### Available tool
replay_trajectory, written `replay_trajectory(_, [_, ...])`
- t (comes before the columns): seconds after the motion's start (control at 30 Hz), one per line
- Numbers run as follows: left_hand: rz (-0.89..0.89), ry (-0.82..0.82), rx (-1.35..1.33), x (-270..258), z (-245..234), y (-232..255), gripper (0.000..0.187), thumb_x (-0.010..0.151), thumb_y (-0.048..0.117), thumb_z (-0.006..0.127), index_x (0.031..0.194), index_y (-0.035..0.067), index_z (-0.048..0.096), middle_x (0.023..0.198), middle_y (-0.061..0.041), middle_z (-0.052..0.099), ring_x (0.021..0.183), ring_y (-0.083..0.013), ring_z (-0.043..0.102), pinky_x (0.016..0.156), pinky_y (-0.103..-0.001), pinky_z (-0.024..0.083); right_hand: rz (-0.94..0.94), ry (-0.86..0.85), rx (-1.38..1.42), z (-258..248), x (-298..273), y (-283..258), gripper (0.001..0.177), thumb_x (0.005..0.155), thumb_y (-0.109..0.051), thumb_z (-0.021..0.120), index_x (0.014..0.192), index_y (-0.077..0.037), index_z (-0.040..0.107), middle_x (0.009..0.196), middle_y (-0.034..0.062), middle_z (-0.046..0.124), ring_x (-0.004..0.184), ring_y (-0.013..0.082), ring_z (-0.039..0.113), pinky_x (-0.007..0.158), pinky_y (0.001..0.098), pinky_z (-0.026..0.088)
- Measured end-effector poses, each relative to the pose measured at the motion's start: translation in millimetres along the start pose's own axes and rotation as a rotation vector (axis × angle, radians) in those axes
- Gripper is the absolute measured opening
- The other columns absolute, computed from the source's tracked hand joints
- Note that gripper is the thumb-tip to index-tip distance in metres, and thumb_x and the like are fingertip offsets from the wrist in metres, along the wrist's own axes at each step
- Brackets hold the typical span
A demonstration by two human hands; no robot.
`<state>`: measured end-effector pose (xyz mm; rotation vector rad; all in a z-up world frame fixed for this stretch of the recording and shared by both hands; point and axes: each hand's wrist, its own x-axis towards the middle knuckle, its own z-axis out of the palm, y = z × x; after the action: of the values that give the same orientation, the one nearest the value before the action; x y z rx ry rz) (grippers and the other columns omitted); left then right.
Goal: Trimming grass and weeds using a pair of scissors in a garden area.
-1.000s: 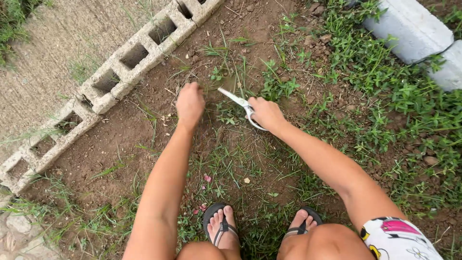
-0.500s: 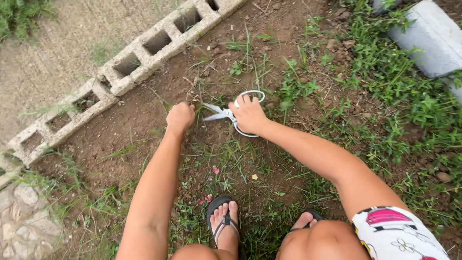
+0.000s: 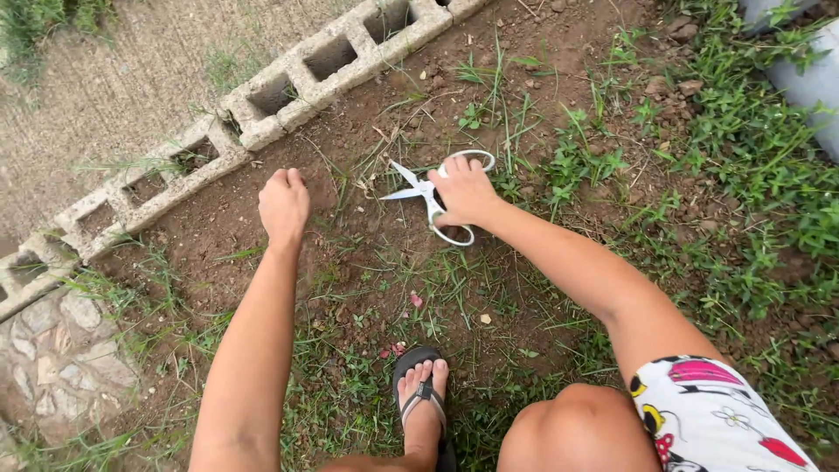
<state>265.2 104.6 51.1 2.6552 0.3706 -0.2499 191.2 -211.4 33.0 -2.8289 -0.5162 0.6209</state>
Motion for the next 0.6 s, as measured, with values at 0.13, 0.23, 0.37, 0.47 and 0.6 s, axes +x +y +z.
replay_trajectory(0.13, [-0.003, -0.038, 0.082, -14, -15, 4, 0.038, 0.104, 0.037, 0.049, 0.097, 0.007, 0.071, 0.096, -0.023, 0.072, 0.091, -0.0433, 0.069, 0.084, -0.053, 0.053, -0.043, 0.045, -0.098, 6, 43, -38, 0.087, 0.066, -0.060, 0.086, 0.126, -0.006, 0.055, 0.113, 0.0185, 0.055, 0.109, 0.0340, 0.051, 0.082, 0.0465, 0.045])
replay_trajectory(0.23, [0.020, -0.072, 0.112, -19, -20, -2, 0.040, 0.105, 0.038, 0.049, 0.098, 0.006, 0.071, 0.096, -0.024, 0.072, 0.093, -0.0438, 0.069, 0.084, -0.054, 0.053, -0.058, 0.088, -0.145, 59, 84, -44, 0.080, 0.068, -0.052, 0.086, 0.126, -0.006, 0.055, 0.113, 0.0164, 0.056, 0.106, 0.0319, 0.055, 0.082, 0.0442, 0.049])
replay_trajectory(0.37, [-0.016, -0.121, 0.084, -17, -24, -18, 0.039, 0.105, 0.039, 0.049, 0.099, 0.008, 0.072, 0.096, -0.022, 0.073, 0.093, -0.0422, 0.070, 0.085, -0.053, 0.053, -0.131, 0.111, 0.009, 94, 110, -17, 0.043, 0.095, -0.027, 0.070, 0.131, -0.006, 0.057, 0.107, 0.0151, 0.063, 0.095, 0.0303, 0.065, 0.077, 0.0426, 0.058])
replay_trajectory(0.47, [-0.005, -0.100, 0.061, -18, -25, -37, 0.039, 0.105, 0.038, 0.050, 0.101, 0.008, 0.073, 0.096, -0.022, 0.073, 0.093, -0.0416, 0.070, 0.085, -0.052, 0.053, -0.040, 0.067, 0.190, 22, 61, 1, 0.043, 0.096, -0.034, 0.068, 0.127, -0.006, 0.058, 0.104, 0.0155, 0.063, 0.095, 0.0299, 0.065, 0.076, 0.0434, 0.058])
replay_trajectory(0.6, [0.004, -0.101, -0.009, -18, -35, -37, 0.038, 0.102, 0.037, 0.051, 0.101, 0.009, 0.076, 0.093, -0.020, 0.074, 0.091, -0.0384, 0.071, 0.083, -0.049, 0.054, 0.246, 0.165, -0.034, -40, 24, 51, 0.071, 0.083, -0.052, 0.078, 0.124, 0.000, 0.053, 0.110, 0.0249, 0.058, 0.102, 0.0395, 0.058, 0.079, 0.0543, 0.051])
